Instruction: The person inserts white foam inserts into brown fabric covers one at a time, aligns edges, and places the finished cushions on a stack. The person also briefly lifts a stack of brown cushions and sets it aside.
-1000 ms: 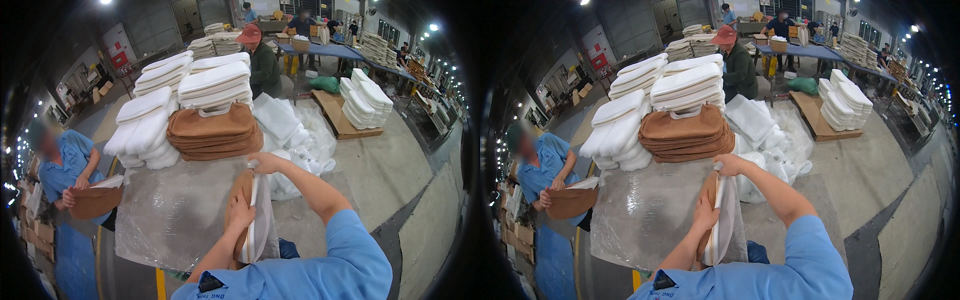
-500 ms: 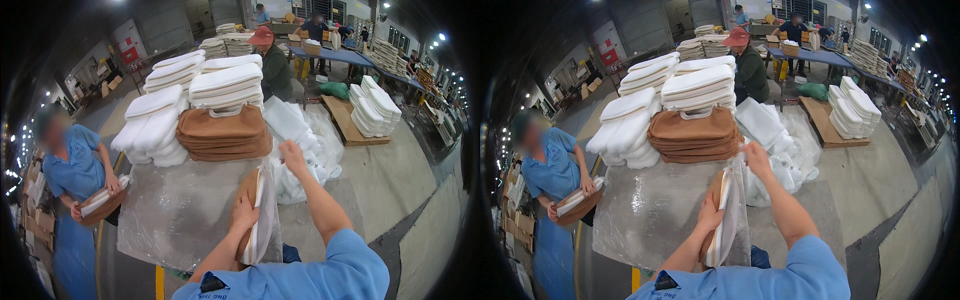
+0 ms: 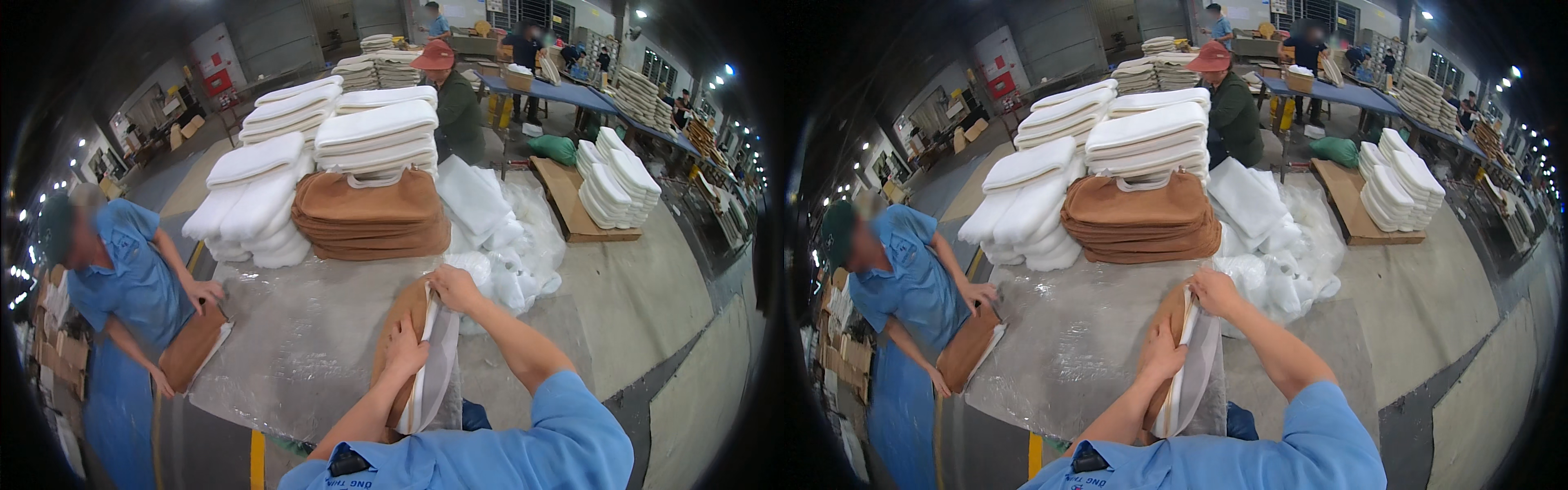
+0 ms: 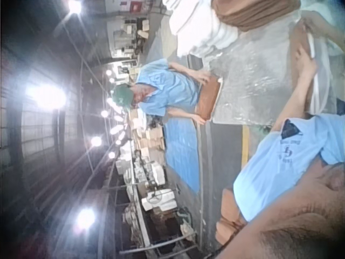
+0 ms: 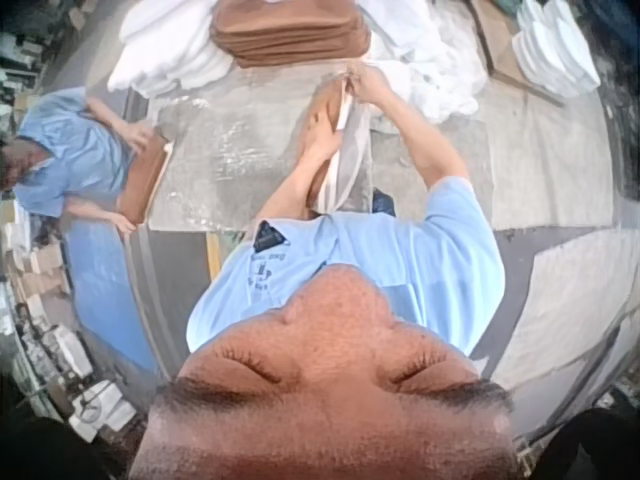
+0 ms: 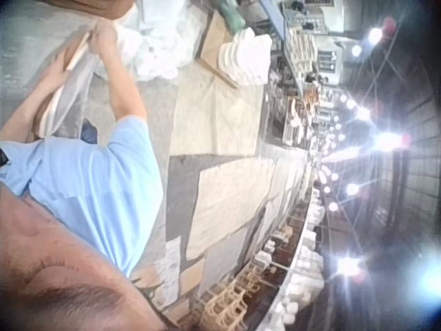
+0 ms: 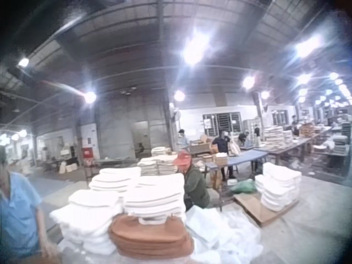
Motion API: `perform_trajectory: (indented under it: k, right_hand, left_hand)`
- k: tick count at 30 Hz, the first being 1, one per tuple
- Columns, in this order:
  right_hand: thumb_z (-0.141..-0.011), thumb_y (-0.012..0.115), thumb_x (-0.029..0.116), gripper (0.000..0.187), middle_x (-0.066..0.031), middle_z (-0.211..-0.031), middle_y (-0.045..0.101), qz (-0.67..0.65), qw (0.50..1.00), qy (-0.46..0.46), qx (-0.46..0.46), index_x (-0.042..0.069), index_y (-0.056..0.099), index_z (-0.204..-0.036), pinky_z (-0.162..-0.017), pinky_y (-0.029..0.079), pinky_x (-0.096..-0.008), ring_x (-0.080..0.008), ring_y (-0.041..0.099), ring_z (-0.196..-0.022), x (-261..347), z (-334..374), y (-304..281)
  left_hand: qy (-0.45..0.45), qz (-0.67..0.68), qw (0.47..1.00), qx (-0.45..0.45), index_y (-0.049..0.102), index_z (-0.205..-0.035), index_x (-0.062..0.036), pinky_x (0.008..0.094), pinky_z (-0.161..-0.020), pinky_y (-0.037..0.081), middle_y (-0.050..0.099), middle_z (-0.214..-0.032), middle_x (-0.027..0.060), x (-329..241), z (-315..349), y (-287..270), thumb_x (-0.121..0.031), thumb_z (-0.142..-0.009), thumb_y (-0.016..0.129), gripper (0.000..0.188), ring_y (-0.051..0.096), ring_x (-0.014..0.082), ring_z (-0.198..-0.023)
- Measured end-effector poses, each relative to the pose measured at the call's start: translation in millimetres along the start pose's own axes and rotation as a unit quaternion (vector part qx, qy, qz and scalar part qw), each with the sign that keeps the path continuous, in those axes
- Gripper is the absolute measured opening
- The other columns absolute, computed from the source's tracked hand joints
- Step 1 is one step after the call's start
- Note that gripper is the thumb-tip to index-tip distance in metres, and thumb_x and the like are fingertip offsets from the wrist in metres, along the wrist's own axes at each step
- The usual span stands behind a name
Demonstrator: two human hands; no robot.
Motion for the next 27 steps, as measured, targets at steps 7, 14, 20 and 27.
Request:
perform_trajectory:
  k: [7,14,20,27]
  right_hand:
    - [-0.098,0.070,0.022,0.023,-0.0080,-0.074,0.061,-0.226,0.958,0.140,-0.104,0.003,0.062,-0.089,-0.062,0.048,-0.0356,-0.0174,0.061,-0.069,-4.1,55.3,-29.1]
    - [-0.094,0.076,0.029,0.028,-0.0130,-0.073,0.067,-0.041,0.993,0.109,-0.023,0.004,0.065,-0.101,-0.063,0.053,-0.0398,-0.0252,0.067,-0.067,14.0,48.5,-16.5]
    - [-0.092,0.073,0.035,0.034,-0.0208,-0.085,0.074,0.114,0.977,0.181,-0.010,0.007,0.069,-0.110,-0.072,0.055,-0.0492,-0.0416,0.072,-0.082,8.6,29.2,9.1]
    - [-0.092,0.072,0.028,0.024,-0.0178,-0.081,0.072,-0.145,0.988,0.062,0.004,0.005,0.070,-0.086,-0.069,0.053,-0.0436,-0.0335,0.069,-0.072,28.2,20.4,8.1]
  left_hand:
    - [-0.013,0.020,0.999,-0.024,0.016,-0.166,-0.0101,0.0596,-0.117,0.037,0.037,-0.157,0.0302,21.1,-3.2,-7.4,-0.020,-0.088,0.069,0.095,0.042,0.0531,-0.141]
    - [-0.017,-0.013,0.999,-0.033,0.016,-0.165,-0.0124,0.0643,-0.117,0.033,0.035,-0.158,0.0297,23.8,-7.4,5.7,-0.022,-0.088,0.071,0.095,0.039,0.0530,-0.144]
    - [-0.010,0.004,1.000,-0.021,0.015,-0.166,-0.0131,0.0639,-0.118,0.032,0.034,-0.159,0.0302,16.8,-10.1,4.4,-0.022,-0.088,0.071,0.097,0.037,0.0534,-0.145]
    - [-0.016,0.011,1.000,-0.014,0.013,-0.167,-0.0134,0.0635,-0.120,0.031,0.032,-0.162,0.0302,25.0,-8.1,0.5,-0.023,-0.088,0.070,0.099,0.037,0.0528,-0.145]
Point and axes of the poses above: each hand's wrist, its own z-axis away from the middle knuckle, its own y-axis out of the palm, x = y × z, the point moved 7 cm from there along -z, towards the middle knuckle
